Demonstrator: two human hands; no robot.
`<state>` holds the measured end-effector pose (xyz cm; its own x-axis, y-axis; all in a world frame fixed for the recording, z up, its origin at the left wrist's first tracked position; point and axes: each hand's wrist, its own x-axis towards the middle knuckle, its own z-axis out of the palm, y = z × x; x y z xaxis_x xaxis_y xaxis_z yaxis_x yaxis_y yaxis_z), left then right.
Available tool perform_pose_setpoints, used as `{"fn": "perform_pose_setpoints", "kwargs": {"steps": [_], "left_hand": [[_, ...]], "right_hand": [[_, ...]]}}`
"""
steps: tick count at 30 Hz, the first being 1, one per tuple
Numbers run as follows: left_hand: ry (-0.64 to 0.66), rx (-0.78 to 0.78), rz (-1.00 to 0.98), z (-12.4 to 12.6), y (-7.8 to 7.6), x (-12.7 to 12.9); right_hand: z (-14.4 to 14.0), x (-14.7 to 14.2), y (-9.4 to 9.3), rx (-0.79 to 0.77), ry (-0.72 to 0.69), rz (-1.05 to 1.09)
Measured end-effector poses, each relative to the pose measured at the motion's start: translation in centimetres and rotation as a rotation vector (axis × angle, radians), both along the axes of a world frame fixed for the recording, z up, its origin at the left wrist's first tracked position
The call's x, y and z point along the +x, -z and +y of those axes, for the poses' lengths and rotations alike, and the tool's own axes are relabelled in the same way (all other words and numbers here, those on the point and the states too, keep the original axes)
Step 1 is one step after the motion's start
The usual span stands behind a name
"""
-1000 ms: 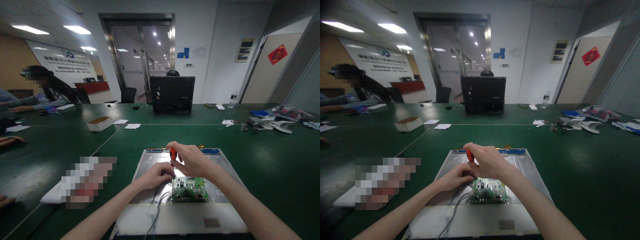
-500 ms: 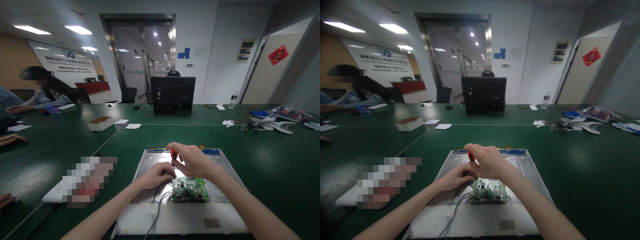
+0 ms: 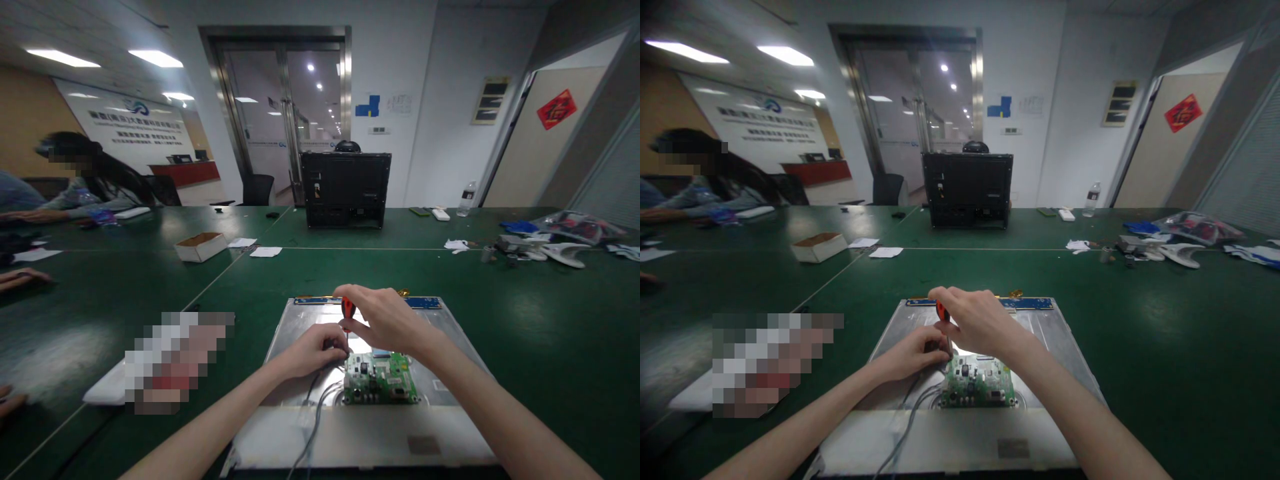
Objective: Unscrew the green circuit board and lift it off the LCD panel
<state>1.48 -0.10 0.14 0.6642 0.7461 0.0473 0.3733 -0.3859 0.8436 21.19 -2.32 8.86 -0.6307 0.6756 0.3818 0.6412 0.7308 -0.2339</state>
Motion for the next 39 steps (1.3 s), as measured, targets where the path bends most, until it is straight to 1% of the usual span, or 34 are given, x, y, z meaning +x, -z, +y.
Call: {"fn": "perform_pose_setpoints", "kwargs": {"steps": [3, 7, 9, 16, 20, 26, 39], "left_hand": [[0.020, -0.003, -0.018, 0.14, 0.15, -0.07], [0.020, -0.015, -0.030, 0.22, 0.34, -0.13], [0.017, -0.013, -0.025, 0.16, 0.29, -0.12], [0.013, 0.031, -0.005, -0.07, -0.12, -0.10], [0.028, 0.030, 0.004, 0.09, 0.08, -0.18], [0.045, 0.065, 0.001, 0.40, 0.36, -0.24], [0.039, 0.041, 0.004, 0.14, 0.16, -0.23]], "right_hand": [[-0.12, 0.08, -0.26, -0.005, -0.007, -0.008], [-0.26, 0.31, -0.55, -0.062, -0.055, 0.023], [-0.24, 0.36, -0.53, -0.073, -0.055, 0.034], [0.07, 0.25, -0.08, -0.001, -0.020, 0.018], [0.06, 0.27, -0.10, -0.006, -0.009, 0.001], [-0.38, 0.32, -0.44, -0.005, -0.053, -0.002], [-0.13, 0.12, -0.20, 0.008, 0.002, -0.008]]}}
